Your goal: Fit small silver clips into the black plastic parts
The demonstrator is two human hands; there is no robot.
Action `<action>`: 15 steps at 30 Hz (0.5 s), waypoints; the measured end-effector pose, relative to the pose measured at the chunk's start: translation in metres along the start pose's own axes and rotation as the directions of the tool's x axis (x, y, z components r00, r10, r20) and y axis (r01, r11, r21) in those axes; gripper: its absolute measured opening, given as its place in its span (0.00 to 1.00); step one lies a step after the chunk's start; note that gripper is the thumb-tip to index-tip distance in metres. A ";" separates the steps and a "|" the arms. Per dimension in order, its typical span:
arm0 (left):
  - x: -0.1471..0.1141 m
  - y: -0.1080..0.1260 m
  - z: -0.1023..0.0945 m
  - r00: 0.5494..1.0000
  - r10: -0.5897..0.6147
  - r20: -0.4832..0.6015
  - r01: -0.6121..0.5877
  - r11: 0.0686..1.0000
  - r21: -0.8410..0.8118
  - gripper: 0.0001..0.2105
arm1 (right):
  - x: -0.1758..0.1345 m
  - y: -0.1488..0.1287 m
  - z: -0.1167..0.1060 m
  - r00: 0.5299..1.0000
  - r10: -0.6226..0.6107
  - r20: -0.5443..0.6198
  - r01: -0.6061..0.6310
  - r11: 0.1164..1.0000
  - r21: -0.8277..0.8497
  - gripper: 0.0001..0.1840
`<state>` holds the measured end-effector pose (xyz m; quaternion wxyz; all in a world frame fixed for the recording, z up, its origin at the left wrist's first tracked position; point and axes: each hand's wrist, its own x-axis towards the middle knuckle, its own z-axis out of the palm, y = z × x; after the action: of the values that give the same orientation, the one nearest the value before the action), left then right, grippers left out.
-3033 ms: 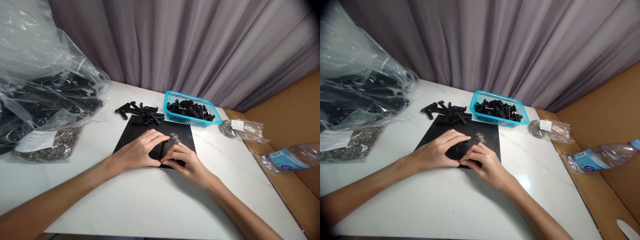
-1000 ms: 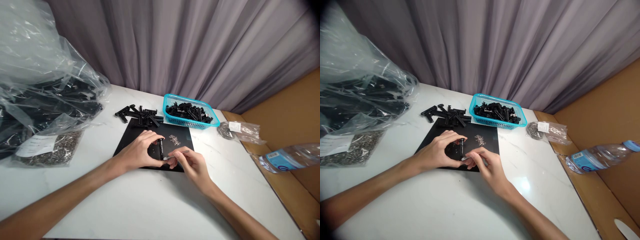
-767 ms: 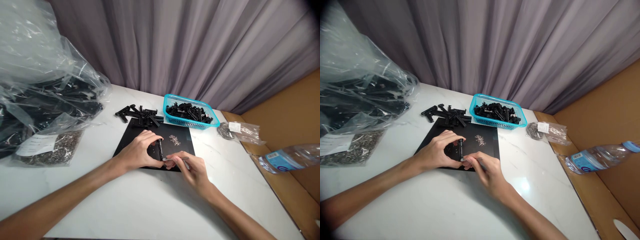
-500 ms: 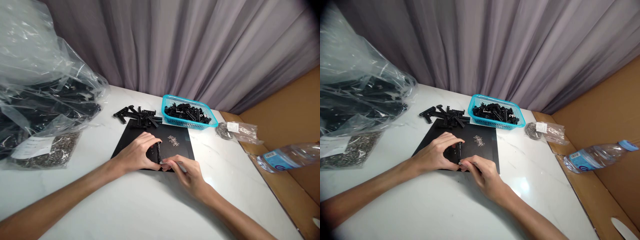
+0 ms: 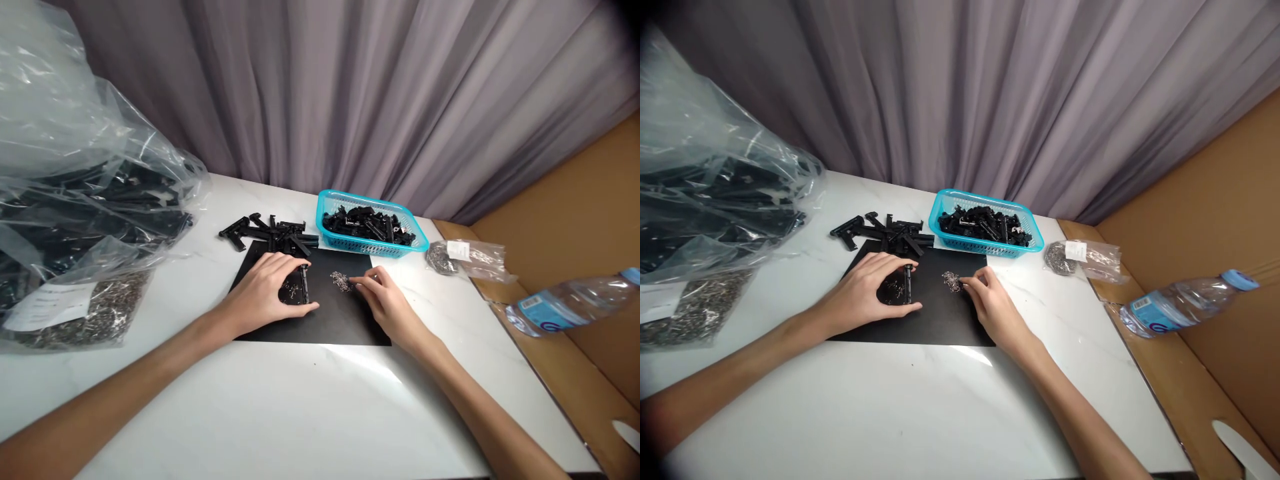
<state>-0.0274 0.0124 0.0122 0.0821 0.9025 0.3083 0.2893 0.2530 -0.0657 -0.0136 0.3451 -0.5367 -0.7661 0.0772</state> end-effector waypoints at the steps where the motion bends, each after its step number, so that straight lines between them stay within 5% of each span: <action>1: 0.000 -0.001 0.000 1.000 0.004 -0.003 -0.004 1.000 0.011 0.29 | -0.001 0.003 0.001 0.999 -0.007 0.034 0.008 1.000 -0.027 0.18; 7: -0.001 -0.003 0.001 1.000 0.020 -0.014 -0.020 0.999 0.032 0.28 | -0.005 -0.002 0.001 0.987 -0.011 0.158 0.036 0.987 -0.157 0.20; 15: 0.000 -0.002 0.003 0.997 0.070 0.010 -0.071 0.994 0.085 0.28 | 0.001 0.000 -0.001 0.996 0.086 0.010 -0.084 0.987 -0.138 0.09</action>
<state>-0.0271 0.0137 0.0093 0.0342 0.9165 0.2879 0.2756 0.2535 -0.0652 -0.0123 0.2976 -0.5907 -0.7488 0.0430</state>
